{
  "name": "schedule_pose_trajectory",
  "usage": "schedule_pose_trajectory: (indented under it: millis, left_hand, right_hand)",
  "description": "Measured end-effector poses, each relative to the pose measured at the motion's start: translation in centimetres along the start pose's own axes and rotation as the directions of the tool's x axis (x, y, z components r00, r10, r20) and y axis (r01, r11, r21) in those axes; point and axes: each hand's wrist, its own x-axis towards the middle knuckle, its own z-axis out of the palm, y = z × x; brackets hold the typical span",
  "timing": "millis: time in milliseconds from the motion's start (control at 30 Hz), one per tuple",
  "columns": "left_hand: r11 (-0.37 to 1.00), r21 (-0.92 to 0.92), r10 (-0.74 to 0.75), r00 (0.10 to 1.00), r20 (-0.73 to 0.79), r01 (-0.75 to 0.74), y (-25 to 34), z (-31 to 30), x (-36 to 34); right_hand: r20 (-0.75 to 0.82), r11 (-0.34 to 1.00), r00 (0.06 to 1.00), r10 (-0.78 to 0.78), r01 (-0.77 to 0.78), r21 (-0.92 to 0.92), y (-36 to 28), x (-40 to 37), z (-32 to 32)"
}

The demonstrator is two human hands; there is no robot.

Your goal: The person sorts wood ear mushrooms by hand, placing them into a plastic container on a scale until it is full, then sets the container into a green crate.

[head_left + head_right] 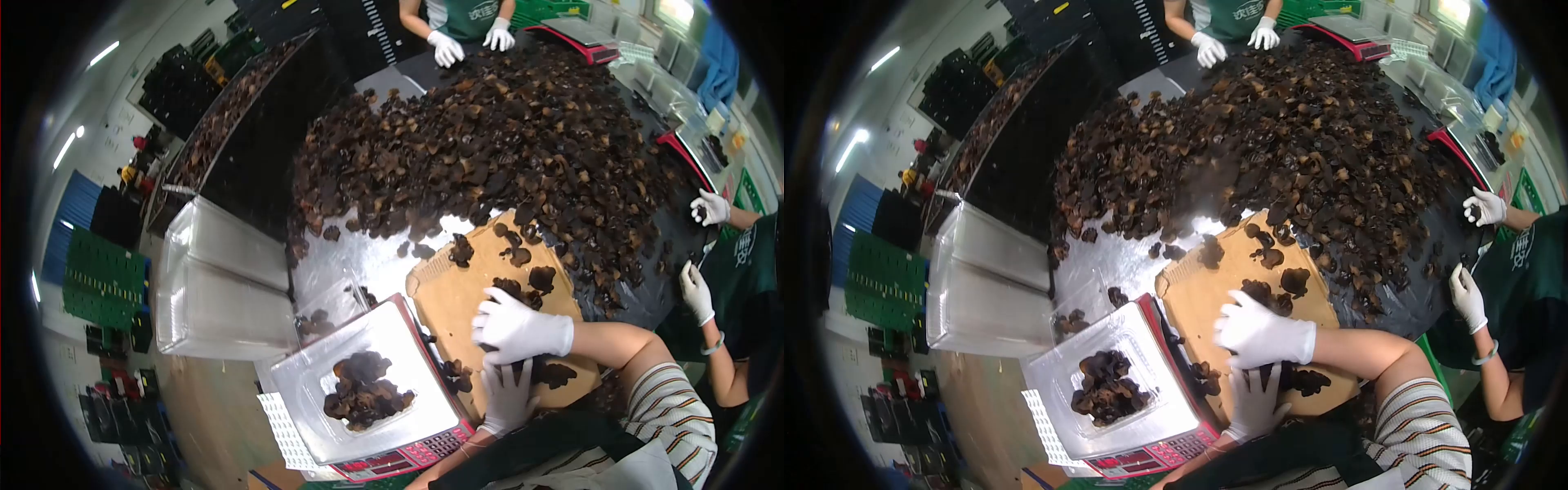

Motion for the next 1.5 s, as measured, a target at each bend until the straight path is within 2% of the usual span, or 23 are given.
schedule_pose_trajectory:
  millis: [67, 167, 267, 367, 400, 467, 533, 567, 633, 700, 767, 800, 833, 933, 1033, 1100, 1167, 1233, 1267, 1333, 1367, 1433, 1500]
  left_hand:
    - [1.000, 0.006, 0.011, 0.999, 0.048, -0.011, -0.3, 0.6, -0.1]
    - [0.993, -0.105, -0.027, 0.984, 0.175, 0.046, -0.5, 1.1, -0.5]
    - [0.983, -0.162, -0.038, 0.955, 0.293, 0.089, -0.8, 1.5, -0.3]
    - [0.950, -0.240, -0.021, 0.806, 0.592, 0.201, -0.6, -0.8, 1.4]
    - [0.942, -0.286, -0.003, 0.860, 0.510, 0.173, -0.7, -0.2, 1.2]
    - [0.925, -0.363, 0.016, 0.940, 0.340, 0.115, -1.2, 1.5, 0.1]
    - [0.991, -0.132, 0.026, 0.998, 0.054, -0.018, -0.7, 0.8, -0.2]
    - [0.998, 0.000, 0.062, 0.994, -0.089, -0.062, -0.4, 0.4, -0.3]
    - [1.000, 0.022, 0.022, 1.000, 0.010, -0.022, -0.1, -0.3, 0.0]
    - [1.000, 0.021, -0.007, 0.997, 0.077, 0.006, 0.0, -0.4, 0.3]
    - [1.000, 0.000, -0.027, 0.993, 0.116, 0.028, 0.0, -0.3, 0.3]
    - [0.998, 0.045, -0.037, 0.993, 0.114, 0.032, 0.3, -1.2, 0.5]
    - [0.999, 0.034, -0.026, 0.996, 0.086, 0.023, 0.2, -1.2, 0.4]
    - [1.000, 0.010, -0.001, 0.998, 0.065, 0.000, -0.2, -1.1, 0.5]
    - [1.000, -0.006, -0.014, 0.996, 0.087, 0.015, -0.1, -1.2, 0.4]
    - [0.999, -0.027, -0.022, 0.993, 0.116, 0.025, 0.0, -1.4, 0.5]
    - [1.000, -0.031, 0.005, 0.994, 0.107, -0.002, 0.1, -1.6, 0.5]
    - [0.999, -0.043, 0.026, 0.992, 0.119, -0.021, 0.7, -2.6, 0.2]
    - [0.998, -0.047, 0.040, 0.991, 0.129, -0.034, 1.1, -3.3, 0.2]
    - [0.968, -0.252, 0.005, 1.000, 0.027, 0.002, 1.5, -4.9, 0.2]
    - [0.936, -0.352, -0.020, 1.000, -0.018, 0.013, 1.7, -5.9, 0.3]
    - [0.989, -0.142, -0.071, 0.986, -0.151, 0.050, 2.2, -7.9, 0.7]
    - [0.991, 0.015, -0.131, 0.969, -0.209, 0.137, 2.1, -9.0, 1.0]
  right_hand:
    - [-0.325, 0.984, 0.931, -0.164, 0.179, 0.015, -0.9, 1.1, 2.3]
    - [-0.101, 0.982, 0.979, -0.178, 0.170, -0.078, -3.1, 3.9, 6.7]
    - [-0.111, 0.972, 0.974, -0.200, 0.182, -0.151, -3.8, 4.2, 6.8]
    - [-0.164, 0.981, 0.969, -0.184, 0.190, 0.022, -3.4, 3.9, 9.4]
    - [-0.284, 0.966, 0.926, -0.250, 0.258, -0.011, -3.2, 3.5, 10.0]
    - [-0.225, 0.976, 0.950, -0.215, 0.213, -0.036, -2.8, 2.3, 8.3]
    - [-0.217, 0.974, 0.951, -0.222, 0.227, -0.002, -1.3, 1.6, 6.0]
    - [-0.104, 0.976, 0.975, -0.196, 0.205, 0.078, -0.6, 1.0, 3.8]
    - [0.366, 0.987, 0.926, -0.097, 0.041, 0.158, 0.5, 0.9, -2.2]
    - [0.276, 0.874, 0.957, 0.086, -0.206, 0.440, 3.0, 1.3, -2.8]
    - [-0.013, 0.941, 0.952, 0.304, -0.299, 0.156, 6.2, 4.2, -1.3]
    - [-0.328, 0.961, 0.905, 0.271, -0.271, 0.046, 8.0, 5.4, 1.0]
    - [-0.604, 0.958, 0.776, 0.182, -0.279, -0.070, 9.5, 6.3, 3.0]
    - [-0.648, 0.938, 0.730, 0.219, -0.341, -0.068, 9.8, 6.6, 4.6]
    - [-0.362, 0.951, 0.898, 0.248, -0.297, -0.086, 7.0, 3.6, 5.0]
    - [-0.113, 0.977, 0.980, 0.166, -0.148, 0.152, 4.3, 0.1, 2.6]
    - [-0.049, 0.887, 0.995, 0.089, -0.057, 0.459, 4.4, -2.0, 2.2]
    - [-0.101, 0.753, 0.972, 0.212, -0.096, 0.651, 5.7, -2.8, 0.8]
    - [-0.294, 0.855, 0.921, 0.257, -0.074, 0.514, 7.1, -2.8, 0.8]
    - [-0.437, 0.875, 0.769, 0.467, -0.330, 0.354, 9.9, -2.5, 1.0]
    - [-0.536, 0.883, 0.701, 0.470, -0.384, 0.272, 11.2, -2.6, 2.1]
    - [-0.486, 0.813, 0.670, 0.561, -0.555, 0.174, 12.4, -2.0, 4.0]
    - [-0.396, 0.825, 0.738, 0.546, -0.555, 0.103, 10.9, -2.5, 5.1]
